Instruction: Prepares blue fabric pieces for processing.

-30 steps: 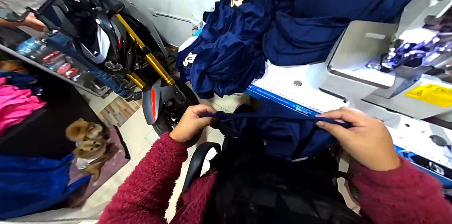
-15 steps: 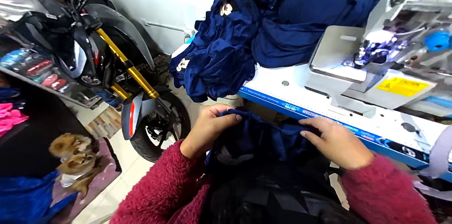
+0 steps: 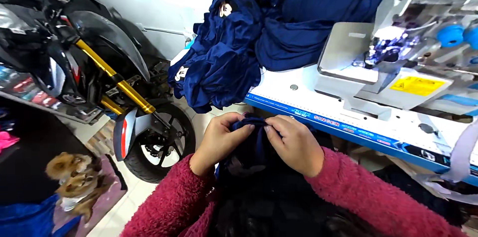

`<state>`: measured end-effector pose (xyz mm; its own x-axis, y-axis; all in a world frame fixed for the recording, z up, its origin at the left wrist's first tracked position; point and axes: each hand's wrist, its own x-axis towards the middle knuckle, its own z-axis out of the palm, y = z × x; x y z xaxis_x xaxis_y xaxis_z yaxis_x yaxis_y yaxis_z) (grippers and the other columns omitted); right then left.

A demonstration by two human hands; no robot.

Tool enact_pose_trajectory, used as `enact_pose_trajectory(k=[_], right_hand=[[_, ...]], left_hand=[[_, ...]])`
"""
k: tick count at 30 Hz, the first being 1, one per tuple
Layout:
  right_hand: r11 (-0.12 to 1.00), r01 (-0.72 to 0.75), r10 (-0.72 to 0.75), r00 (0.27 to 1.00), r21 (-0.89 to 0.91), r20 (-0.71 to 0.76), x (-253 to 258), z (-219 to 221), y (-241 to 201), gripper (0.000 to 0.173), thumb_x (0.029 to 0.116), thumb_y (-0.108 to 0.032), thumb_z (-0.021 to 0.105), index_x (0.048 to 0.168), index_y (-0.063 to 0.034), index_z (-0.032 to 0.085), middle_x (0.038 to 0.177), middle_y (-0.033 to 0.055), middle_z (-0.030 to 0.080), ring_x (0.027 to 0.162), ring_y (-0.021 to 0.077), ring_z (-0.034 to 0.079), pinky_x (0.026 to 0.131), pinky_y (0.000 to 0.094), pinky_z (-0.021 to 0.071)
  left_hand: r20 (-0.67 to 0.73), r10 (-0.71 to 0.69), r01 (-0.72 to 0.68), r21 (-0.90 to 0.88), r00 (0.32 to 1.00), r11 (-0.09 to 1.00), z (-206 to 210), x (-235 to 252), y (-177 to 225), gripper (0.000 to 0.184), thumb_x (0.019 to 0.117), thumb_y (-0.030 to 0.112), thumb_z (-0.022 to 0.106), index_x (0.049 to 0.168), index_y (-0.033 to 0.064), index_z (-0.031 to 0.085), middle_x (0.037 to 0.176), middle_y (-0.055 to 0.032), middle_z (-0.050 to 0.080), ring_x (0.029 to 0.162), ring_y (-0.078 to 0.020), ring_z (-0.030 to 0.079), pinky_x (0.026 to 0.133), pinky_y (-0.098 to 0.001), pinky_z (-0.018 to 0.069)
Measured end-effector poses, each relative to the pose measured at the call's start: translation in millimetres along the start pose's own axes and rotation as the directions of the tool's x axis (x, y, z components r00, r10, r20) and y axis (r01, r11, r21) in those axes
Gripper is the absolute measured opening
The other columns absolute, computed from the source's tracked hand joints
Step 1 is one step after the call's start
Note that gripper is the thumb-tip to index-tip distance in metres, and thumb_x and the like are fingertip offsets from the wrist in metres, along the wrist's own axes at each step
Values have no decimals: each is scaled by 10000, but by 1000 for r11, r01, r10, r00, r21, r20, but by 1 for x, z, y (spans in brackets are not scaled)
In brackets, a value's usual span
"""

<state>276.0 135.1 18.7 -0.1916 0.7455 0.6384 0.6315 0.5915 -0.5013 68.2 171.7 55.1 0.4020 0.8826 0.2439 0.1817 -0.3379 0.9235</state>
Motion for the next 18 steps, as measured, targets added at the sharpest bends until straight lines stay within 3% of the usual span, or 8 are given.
enact_pose_trajectory(k=[4, 7, 10, 13, 15, 17, 18], right_hand=[[977, -92, 77, 993, 190, 84, -6, -3, 0, 237, 1015, -156, 453, 973, -65, 667, 903, 12, 650, 852, 56, 636, 752, 216, 556], [962, -121, 93, 988, 244, 125, -10, 3, 2, 244, 1019, -182, 459, 909, -89, 657, 820, -28, 624, 731, -4, 600, 649, 164, 531], [987, -16, 7, 998, 162, 58, -8, 11, 10, 312, 1054, -246, 482, 839, -95, 650, 758, -29, 599, 682, 11, 580, 618, 160, 514], [991, 95, -94, 996, 97, -5, -2, 10, 14, 356, 1082, -279, 485, 856, -72, 665, 779, 3, 613, 745, 68, 616, 683, 205, 541], [989, 111, -108, 994, 101, -34, -1, 10, 14, 382, 1093, -318, 473, 852, -78, 648, 772, -1, 602, 739, 67, 609, 672, 209, 534], [988, 91, -86, 995, 124, -48, -3, 12, 14, 398, 1094, -342, 469, 834, -91, 637, 756, -16, 592, 714, 43, 591, 652, 192, 521], [987, 74, -68, 997, 141, -46, -5, 14, 14, 405, 1096, -357, 463, 830, -101, 630, 749, -28, 585, 705, 27, 582, 645, 179, 515]], left_hand=[[218, 57, -54, -18, 974, 998, -8, -3, -7, 341, 874, 86, 766, 1209, 63, 707, 1051, -8, 743, 880, -76, 707, 772, -254, 611], [190, 64, -46, -97, 980, 994, 0, -11, -18, 201, 876, 69, 768, 1075, 44, 749, 969, -26, 749, 832, -83, 707, 735, -258, 611], [48, 126, -122, -69, 991, 990, 8, -12, -28, 67, 894, 91, 750, 942, 48, 769, 889, -16, 707, 822, -82, 666, 724, -241, 575], [-17, 209, -209, 32, 978, 977, 6, -10, -26, 72, 926, 131, 727, 912, 69, 761, 885, 9, 668, 872, -76, 628, 764, -224, 537], [13, 264, -264, 52, 964, 963, 4, -9, -26, 120, 969, 160, 670, 922, 64, 725, 993, -12, 637, 989, -97, 608, 846, -242, 533], [42, 265, -266, 2, 963, 964, 7, -12, -30, 152, 999, 171, 630, 934, 46, 686, 1066, -37, 654, 1045, -109, 623, 894, -280, 551], [42, 236, -234, -50, 971, 971, 9, -15, -32, 141, 996, 164, 640, 944, 39, 679, 1039, -35, 681, 999, -94, 652, 867, -284, 567]])
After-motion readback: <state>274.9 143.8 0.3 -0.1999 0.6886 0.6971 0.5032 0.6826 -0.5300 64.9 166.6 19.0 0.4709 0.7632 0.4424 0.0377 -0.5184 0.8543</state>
